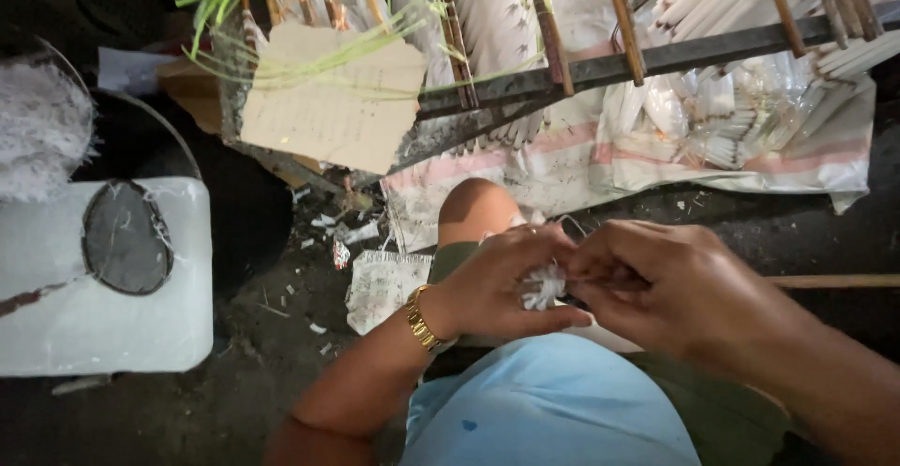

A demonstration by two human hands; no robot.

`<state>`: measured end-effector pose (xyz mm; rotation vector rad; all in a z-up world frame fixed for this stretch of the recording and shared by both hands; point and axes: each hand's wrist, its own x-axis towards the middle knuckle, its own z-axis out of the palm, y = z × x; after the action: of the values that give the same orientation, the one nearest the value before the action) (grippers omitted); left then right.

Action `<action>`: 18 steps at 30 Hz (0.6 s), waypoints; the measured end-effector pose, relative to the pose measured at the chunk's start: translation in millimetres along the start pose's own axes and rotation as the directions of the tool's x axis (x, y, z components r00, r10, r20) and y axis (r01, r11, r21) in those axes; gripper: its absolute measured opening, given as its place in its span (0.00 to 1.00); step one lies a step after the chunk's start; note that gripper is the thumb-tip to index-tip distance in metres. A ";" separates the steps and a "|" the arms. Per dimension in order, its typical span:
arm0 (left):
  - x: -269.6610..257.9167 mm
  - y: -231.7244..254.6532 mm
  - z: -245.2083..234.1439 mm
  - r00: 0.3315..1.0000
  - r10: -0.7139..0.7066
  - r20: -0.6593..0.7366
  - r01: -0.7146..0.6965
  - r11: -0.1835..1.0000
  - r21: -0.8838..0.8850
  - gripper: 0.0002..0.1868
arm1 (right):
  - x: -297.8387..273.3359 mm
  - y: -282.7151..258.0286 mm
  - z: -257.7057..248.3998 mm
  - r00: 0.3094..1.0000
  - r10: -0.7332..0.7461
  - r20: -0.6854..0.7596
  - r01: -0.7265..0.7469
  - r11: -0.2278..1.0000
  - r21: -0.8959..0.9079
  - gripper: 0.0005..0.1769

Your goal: The person is tying individual candle wicks onto a wooden frame in a workshop environment.

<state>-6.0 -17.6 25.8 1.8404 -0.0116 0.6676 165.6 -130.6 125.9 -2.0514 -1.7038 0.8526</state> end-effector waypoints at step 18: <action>-32.3 -46.8 19.3 0.968 -0.246 -0.046 0.250 0.959 0.134 0.16 | 20.2 49.3 44.2 0.989 0.122 -0.082 -0.130 0.986 -0.100 0.26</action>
<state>-9.5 -26.8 -33.5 1.9241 0.2872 0.5292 177.1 -127.1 57.8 -2.2519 -1.6255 0.7267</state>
